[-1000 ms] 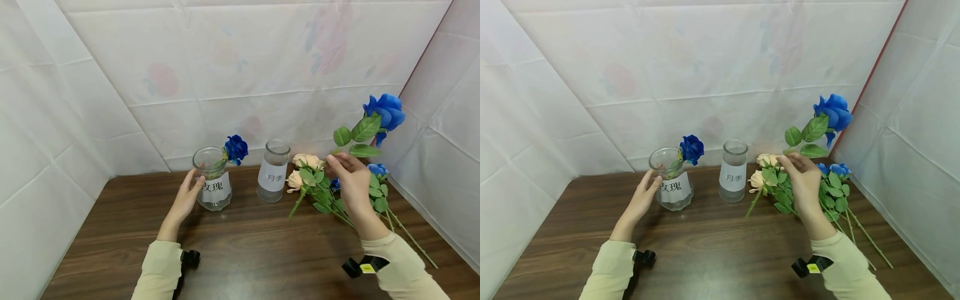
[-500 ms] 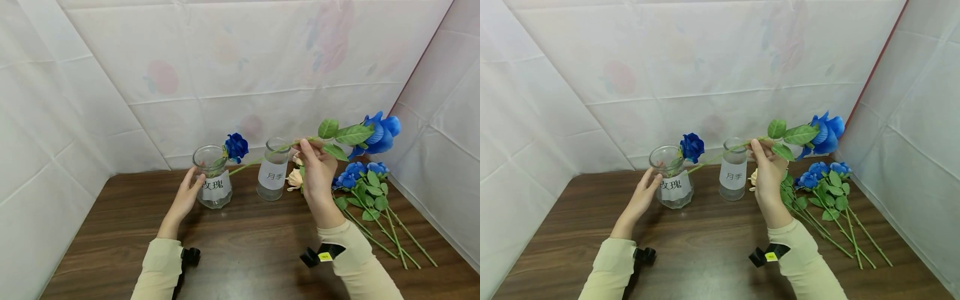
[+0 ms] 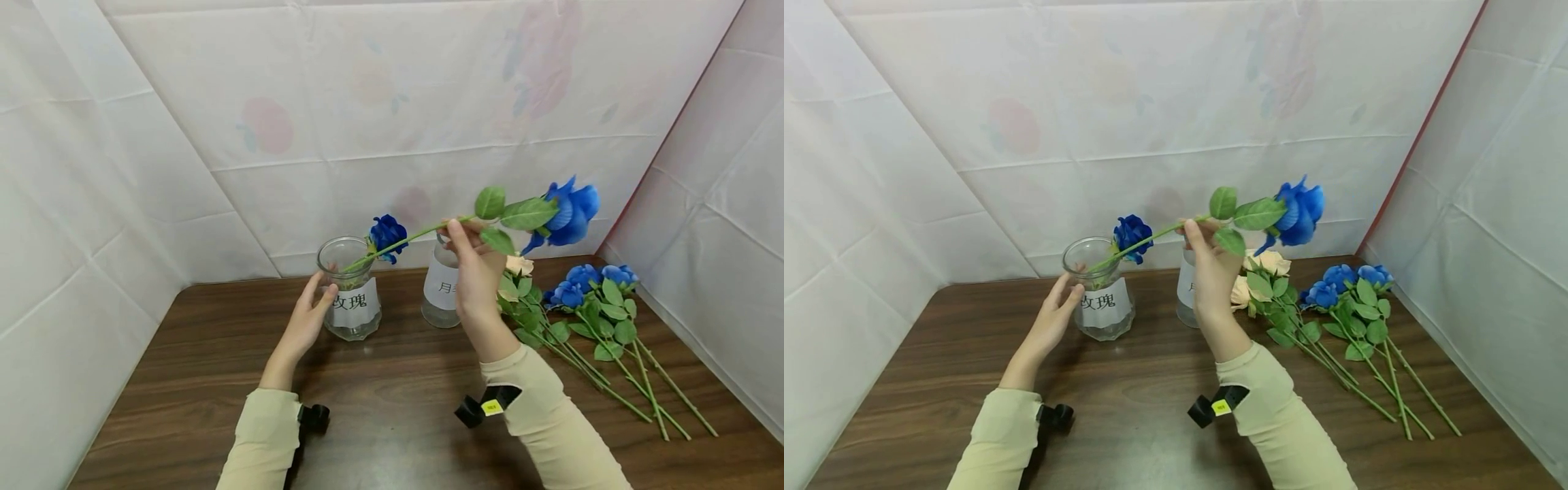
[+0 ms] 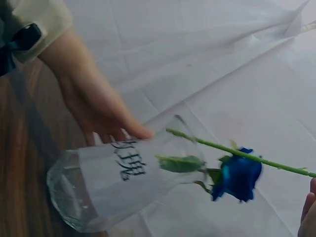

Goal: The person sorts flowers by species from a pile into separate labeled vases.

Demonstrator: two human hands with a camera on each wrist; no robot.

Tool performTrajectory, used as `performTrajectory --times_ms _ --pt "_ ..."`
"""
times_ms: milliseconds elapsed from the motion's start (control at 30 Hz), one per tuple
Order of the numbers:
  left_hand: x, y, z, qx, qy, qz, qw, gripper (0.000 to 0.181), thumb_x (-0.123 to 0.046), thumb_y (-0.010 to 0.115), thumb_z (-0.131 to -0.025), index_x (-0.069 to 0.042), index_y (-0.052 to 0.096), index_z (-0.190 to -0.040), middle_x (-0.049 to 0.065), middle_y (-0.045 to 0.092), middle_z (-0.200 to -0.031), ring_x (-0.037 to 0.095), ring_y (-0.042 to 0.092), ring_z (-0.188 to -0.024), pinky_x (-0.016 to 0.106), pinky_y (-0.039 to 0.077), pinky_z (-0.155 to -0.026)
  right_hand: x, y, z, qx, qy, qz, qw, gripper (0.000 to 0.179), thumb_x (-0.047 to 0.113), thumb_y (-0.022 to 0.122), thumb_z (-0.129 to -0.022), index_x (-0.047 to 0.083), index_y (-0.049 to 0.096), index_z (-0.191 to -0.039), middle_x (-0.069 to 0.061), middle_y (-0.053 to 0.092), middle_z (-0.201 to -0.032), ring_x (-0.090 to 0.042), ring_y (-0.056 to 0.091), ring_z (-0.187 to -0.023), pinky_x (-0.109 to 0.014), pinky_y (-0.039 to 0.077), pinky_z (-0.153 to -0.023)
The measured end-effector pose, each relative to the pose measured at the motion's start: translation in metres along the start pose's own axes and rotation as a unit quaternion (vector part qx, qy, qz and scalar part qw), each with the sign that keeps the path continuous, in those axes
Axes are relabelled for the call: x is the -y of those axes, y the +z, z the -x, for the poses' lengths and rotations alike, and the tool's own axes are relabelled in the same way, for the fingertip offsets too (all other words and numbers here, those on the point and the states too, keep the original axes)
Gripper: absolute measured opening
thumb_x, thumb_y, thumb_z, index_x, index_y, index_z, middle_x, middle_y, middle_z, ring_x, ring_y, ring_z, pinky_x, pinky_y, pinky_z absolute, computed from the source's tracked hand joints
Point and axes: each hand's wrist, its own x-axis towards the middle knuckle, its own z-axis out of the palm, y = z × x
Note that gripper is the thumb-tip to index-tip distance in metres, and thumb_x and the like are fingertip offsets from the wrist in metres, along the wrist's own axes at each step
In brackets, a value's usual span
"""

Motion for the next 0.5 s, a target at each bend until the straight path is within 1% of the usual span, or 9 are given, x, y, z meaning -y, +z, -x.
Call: performTrajectory --times_ms 100,200,333,433,500 --pt "-0.001 0.0 0.001 -0.001 -0.003 0.001 1.0 0.056 -0.03 0.043 -0.108 -0.008 0.026 -0.156 0.021 0.033 -0.151 0.033 0.028 -0.141 0.053 0.027 -0.114 -0.014 0.007 0.008 0.028 -0.023 0.01 0.9993 0.009 0.002 0.069 -0.092 0.009 0.07 -0.097 -0.011 0.073 -0.093 -0.02 0.07 -0.083 -0.031 0.055 -0.071" --pt "-0.002 0.0 0.002 -0.002 -0.009 0.002 1.0 0.058 -0.029 0.044 -0.108 -0.006 0.023 -0.157 0.021 0.03 -0.153 0.033 0.026 -0.142 0.052 0.026 -0.115 -0.027 0.013 0.015 0.045 -0.022 0.018 0.9986 0.01 0.003 0.069 -0.093 0.011 0.069 -0.099 -0.008 0.072 -0.094 -0.02 0.069 -0.085 -0.031 0.054 -0.072" --pt "-0.004 0.0 0.003 0.001 -0.012 0.005 0.9999 0.059 -0.027 0.044 -0.108 -0.005 0.02 -0.157 0.022 0.028 -0.155 0.034 0.024 -0.144 0.052 0.024 -0.116 -0.042 0.02 0.023 0.045 -0.003 0.037 0.9983 0.009 0.007 0.072 -0.092 0.011 0.07 -0.1 -0.003 0.071 -0.093 -0.017 0.068 -0.086 -0.03 0.053 -0.075" --pt "-0.003 0.0 0.003 0.002 -0.013 0.003 0.9999 0.06 -0.028 0.043 -0.108 -0.004 0.019 -0.157 0.022 0.027 -0.156 0.034 0.023 -0.145 0.052 0.023 -0.117 -0.051 0.027 0.025 0.037 0.01 0.04 0.9985 0.011 0.007 0.073 -0.091 0.007 0.069 -0.101 -0.003 0.071 -0.094 -0.017 0.067 -0.086 -0.03 0.054 -0.075" --pt "-0.002 0.001 0.003 0.001 -0.013 0.002 0.9999 0.061 -0.03 0.044 -0.108 -0.004 0.02 -0.157 0.022 0.027 -0.156 0.034 0.023 -0.144 0.052 0.023 -0.116 -0.055 0.03 0.024 0.032 0.013 0.035 0.9988 0.015 0.006 0.074 -0.09 0.002 0.068 -0.103 -0.004 0.07 -0.095 -0.017 0.066 -0.086 -0.03 0.054 -0.076"
